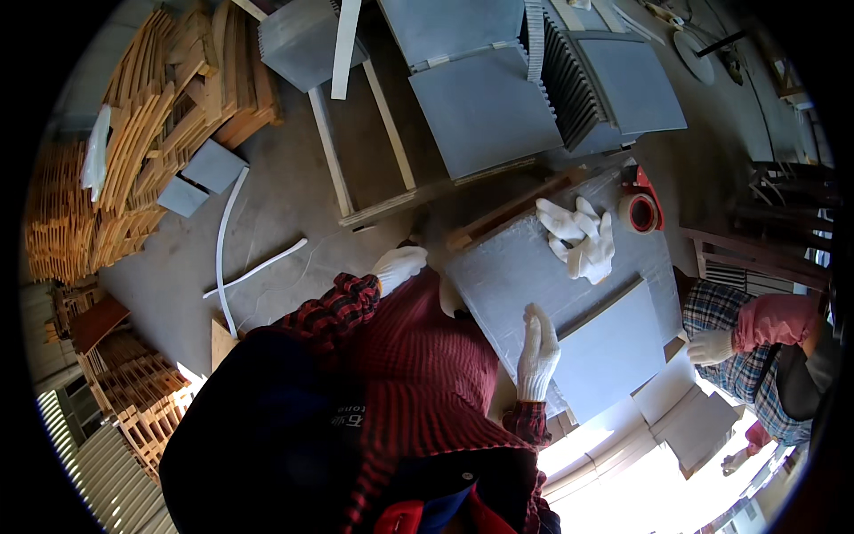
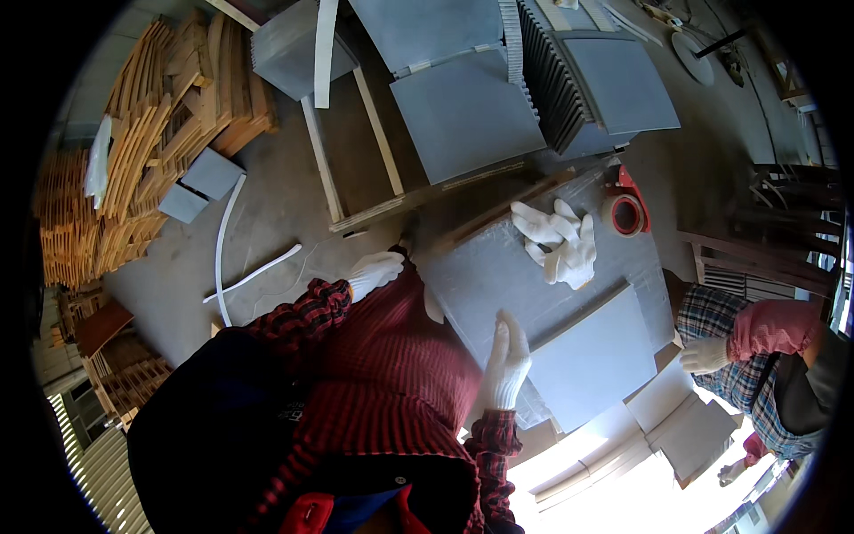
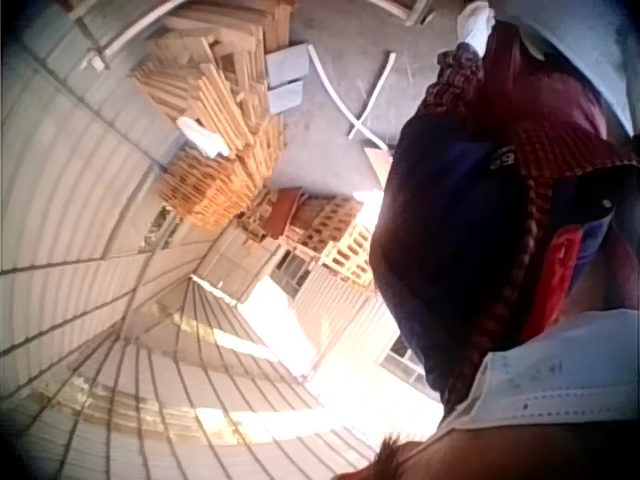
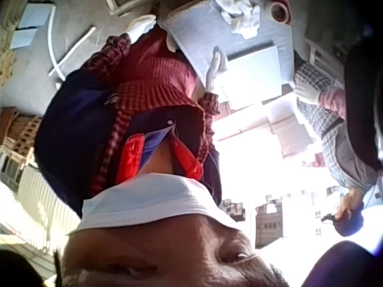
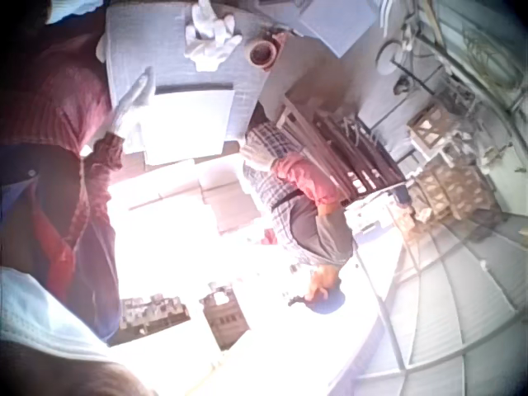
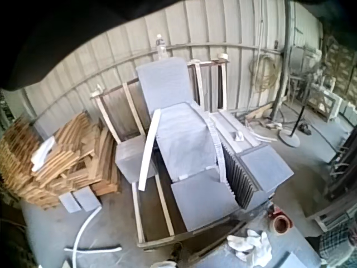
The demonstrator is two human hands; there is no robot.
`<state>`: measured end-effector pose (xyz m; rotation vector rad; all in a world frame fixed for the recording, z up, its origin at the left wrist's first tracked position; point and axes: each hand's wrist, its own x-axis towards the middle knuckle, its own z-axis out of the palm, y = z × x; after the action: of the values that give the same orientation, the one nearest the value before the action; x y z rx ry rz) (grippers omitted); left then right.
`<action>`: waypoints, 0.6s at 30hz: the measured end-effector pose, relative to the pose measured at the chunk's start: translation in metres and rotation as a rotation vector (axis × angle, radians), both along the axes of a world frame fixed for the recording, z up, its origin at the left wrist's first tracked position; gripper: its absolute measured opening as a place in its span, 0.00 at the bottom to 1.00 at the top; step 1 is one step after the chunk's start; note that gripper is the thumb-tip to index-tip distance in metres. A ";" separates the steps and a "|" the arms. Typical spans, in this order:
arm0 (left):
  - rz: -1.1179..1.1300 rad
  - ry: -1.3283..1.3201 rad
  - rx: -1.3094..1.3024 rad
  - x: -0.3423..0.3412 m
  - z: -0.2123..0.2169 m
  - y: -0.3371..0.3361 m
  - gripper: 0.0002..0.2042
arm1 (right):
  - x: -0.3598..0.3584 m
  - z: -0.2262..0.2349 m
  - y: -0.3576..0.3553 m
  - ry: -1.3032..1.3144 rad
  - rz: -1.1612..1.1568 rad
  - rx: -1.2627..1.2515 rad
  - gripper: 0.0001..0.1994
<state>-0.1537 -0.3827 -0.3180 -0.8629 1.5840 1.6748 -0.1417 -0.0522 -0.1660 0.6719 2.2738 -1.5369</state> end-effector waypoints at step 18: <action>-0.387 0.361 -0.672 -0.365 -0.102 -0.155 0.25 | -0.211 -0.197 -0.188 -0.444 -0.570 -0.755 0.08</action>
<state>-0.5188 -0.5382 -0.4195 -0.5098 2.4506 1.0604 -0.3523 -0.2403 -0.3630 1.3028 1.0865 -2.0360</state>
